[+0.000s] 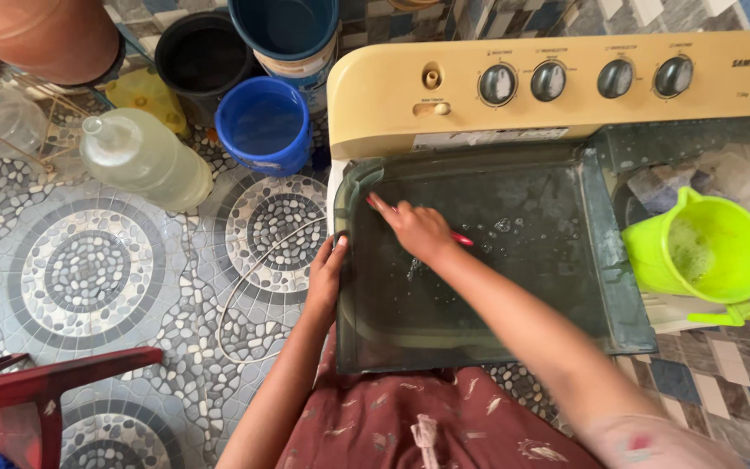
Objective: The person cleans various components of a washing machine, using a toothbrush and soapy water to scrub the lint filter and the inner rim of the machine's drum.
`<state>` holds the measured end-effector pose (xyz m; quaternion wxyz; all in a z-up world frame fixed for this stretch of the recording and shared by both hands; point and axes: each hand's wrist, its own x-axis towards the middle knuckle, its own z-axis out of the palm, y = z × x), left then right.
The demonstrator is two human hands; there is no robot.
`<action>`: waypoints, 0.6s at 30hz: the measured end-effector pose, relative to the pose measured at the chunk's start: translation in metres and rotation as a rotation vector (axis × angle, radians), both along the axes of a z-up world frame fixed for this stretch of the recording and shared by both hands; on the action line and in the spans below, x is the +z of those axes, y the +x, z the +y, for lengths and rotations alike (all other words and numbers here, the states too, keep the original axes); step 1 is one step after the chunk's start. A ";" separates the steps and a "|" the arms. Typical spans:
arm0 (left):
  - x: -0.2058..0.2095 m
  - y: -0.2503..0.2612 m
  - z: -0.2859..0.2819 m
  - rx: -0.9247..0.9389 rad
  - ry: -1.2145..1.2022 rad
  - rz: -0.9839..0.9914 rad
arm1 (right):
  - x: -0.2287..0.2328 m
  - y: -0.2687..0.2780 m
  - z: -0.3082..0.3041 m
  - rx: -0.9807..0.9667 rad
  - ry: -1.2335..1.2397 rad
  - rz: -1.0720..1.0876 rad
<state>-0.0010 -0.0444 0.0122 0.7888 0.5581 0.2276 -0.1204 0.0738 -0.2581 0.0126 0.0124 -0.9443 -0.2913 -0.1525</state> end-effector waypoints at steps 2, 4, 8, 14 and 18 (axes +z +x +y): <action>0.000 0.001 0.001 -0.023 -0.029 -0.043 | -0.012 0.009 0.011 -0.053 -0.013 -0.023; 0.001 0.001 0.002 -0.039 -0.063 -0.067 | -0.020 0.013 0.004 -0.112 -0.038 -0.021; 0.005 -0.004 0.003 -0.046 -0.103 -0.077 | -0.036 0.014 -0.087 -0.286 0.016 0.060; 0.006 -0.004 0.004 -0.063 -0.105 -0.111 | -0.081 0.029 -0.194 -0.968 0.476 0.240; 0.002 -0.002 0.004 -0.058 -0.109 -0.123 | -0.086 0.043 -0.135 -0.865 1.491 0.764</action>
